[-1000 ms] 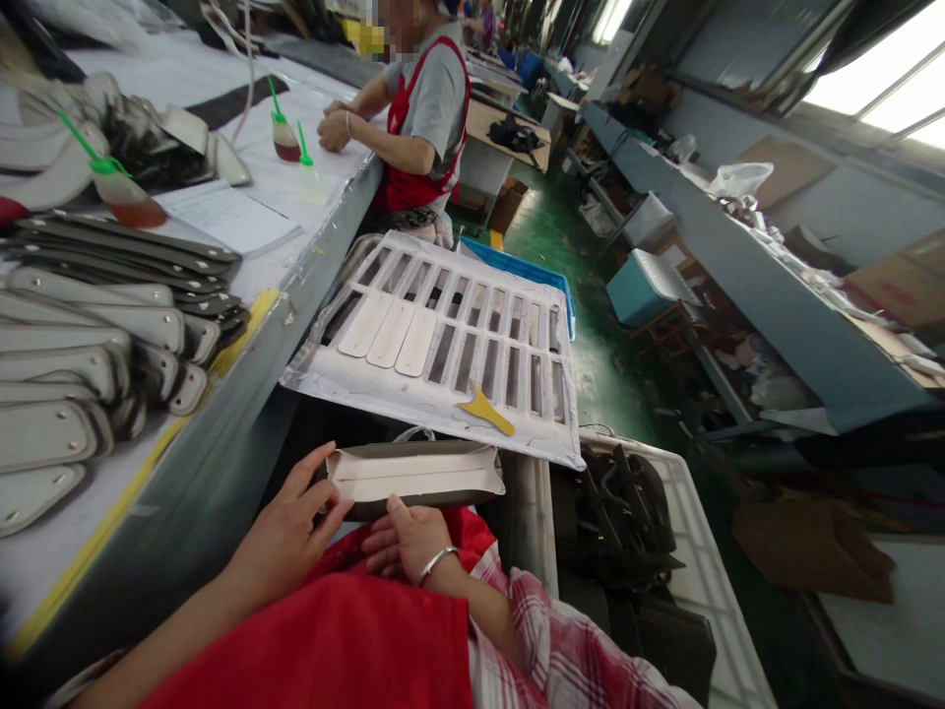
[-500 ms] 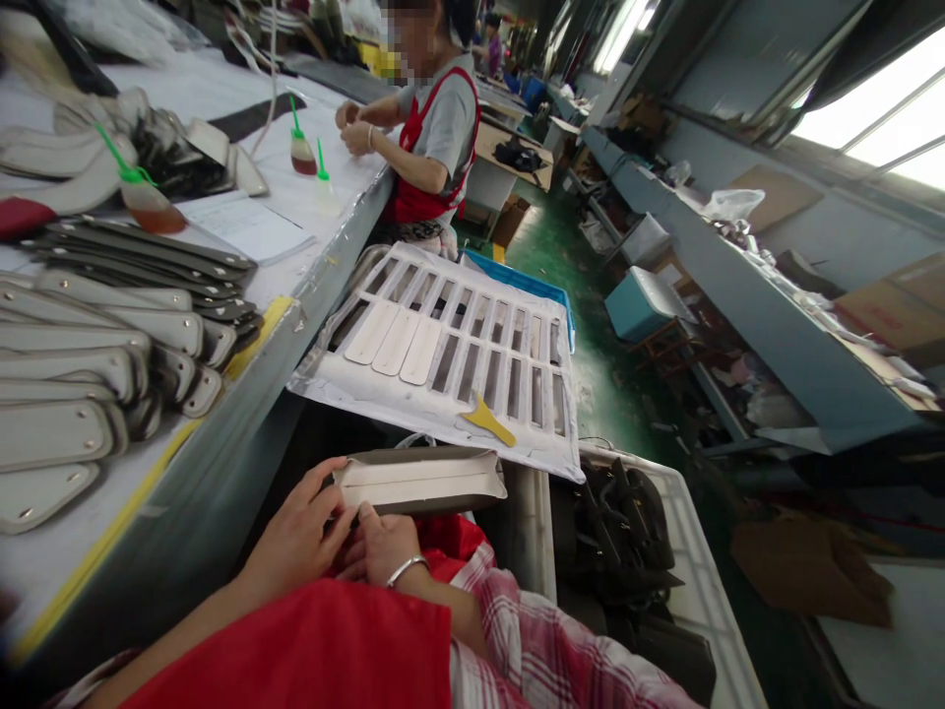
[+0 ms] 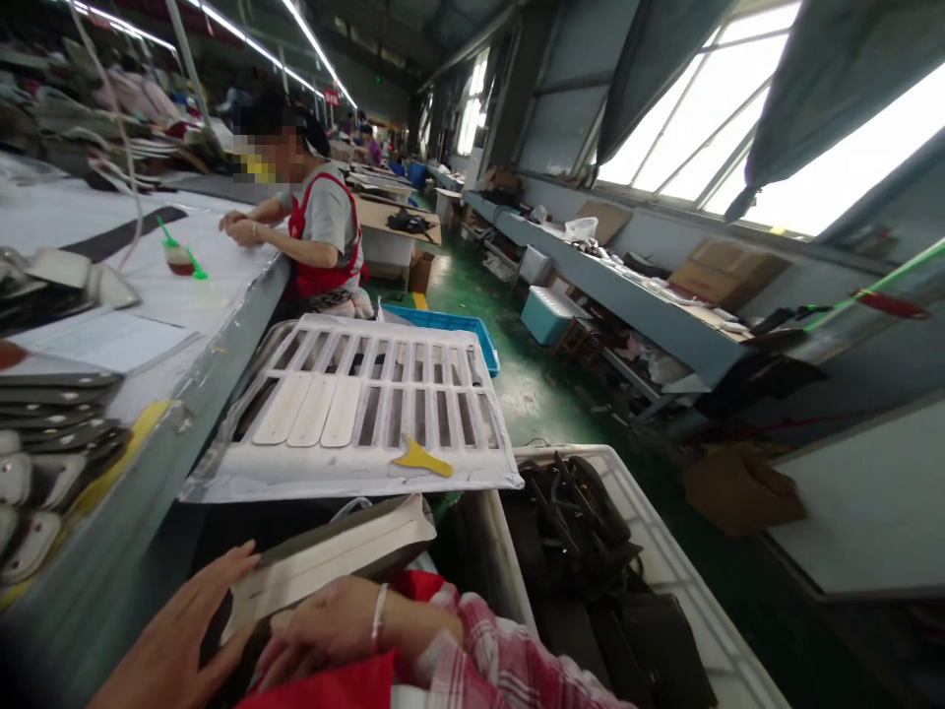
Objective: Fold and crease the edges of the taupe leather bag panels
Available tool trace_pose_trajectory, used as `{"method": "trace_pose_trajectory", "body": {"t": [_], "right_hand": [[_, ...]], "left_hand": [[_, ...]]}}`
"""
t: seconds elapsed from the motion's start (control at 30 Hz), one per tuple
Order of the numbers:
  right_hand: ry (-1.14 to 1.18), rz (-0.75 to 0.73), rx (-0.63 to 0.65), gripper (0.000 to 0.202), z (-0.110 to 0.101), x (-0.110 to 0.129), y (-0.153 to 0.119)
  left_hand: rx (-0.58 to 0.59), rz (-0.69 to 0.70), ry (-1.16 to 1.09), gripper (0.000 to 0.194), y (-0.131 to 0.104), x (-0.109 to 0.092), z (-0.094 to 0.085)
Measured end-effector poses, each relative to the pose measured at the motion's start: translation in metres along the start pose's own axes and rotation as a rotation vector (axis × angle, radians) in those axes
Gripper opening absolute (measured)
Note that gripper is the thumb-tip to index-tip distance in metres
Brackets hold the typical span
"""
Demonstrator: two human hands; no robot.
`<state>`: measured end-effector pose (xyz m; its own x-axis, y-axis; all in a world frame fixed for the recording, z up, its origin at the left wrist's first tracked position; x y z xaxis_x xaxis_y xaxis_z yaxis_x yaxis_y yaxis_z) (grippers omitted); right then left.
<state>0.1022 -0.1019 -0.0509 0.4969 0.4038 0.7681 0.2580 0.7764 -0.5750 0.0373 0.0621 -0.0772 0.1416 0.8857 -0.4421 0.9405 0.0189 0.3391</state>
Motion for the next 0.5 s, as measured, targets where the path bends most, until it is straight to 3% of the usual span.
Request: {"method": "trace_pose_trajectory", "body": {"t": [0.03, 0.07, 0.13, 0.17, 0.2, 0.27, 0.33, 0.4, 0.5], "right_hand": [[0.032, -0.043, -0.012, 0.037, -0.019, 0.007, -0.016], [0.039, -0.119, -0.153, 0.038, -0.048, 0.014, -0.03], [-0.196, -0.188, -0.599, 0.043, -0.116, 0.024, -0.053], [-0.409, -0.118, -0.769, 0.043, -0.149, 0.026, -0.059], [-0.49, -0.079, -0.85, 0.04, -0.178, 0.026, -0.058], [-0.621, -0.022, -0.907, 0.027, -0.227, 0.023, -0.043], [-0.74, 0.017, -0.928, 0.018, -0.26, 0.017, -0.016], [-0.844, 0.052, -0.932, 0.026, -0.279, 0.012, 0.013], [-0.945, 0.116, -0.903, 0.038, -0.294, 0.006, 0.049]], "left_hand": [[0.019, 0.035, 0.001, 0.043, 0.009, -0.004, 0.003], [0.047, 0.054, -0.014, 0.039, 0.021, -0.009, 0.007], [0.158, 0.034, -0.1, 0.034, 0.052, -0.02, 0.019], [0.238, 0.001, -0.168, 0.033, 0.07, -0.027, 0.027], [0.329, -0.038, -0.243, 0.034, 0.088, -0.035, 0.036], [0.519, -0.089, -0.389, 0.035, 0.123, -0.051, 0.056], [0.688, -0.078, -0.501, 0.035, 0.149, -0.066, 0.073], [0.82, -0.055, -0.581, 0.036, 0.165, -0.076, 0.087], [0.913, -0.06, -0.668, 0.038, 0.175, -0.079, 0.098]]}}
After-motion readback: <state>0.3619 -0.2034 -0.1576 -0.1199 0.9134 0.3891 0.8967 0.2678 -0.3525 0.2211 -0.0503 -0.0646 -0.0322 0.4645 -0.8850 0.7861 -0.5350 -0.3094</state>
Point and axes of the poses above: each hand's wrist, its own y-axis towards the middle knuckle, its own z-axis out of the palm, x = y × z, the point moved 4 cm from there along y, towards the middle knuckle
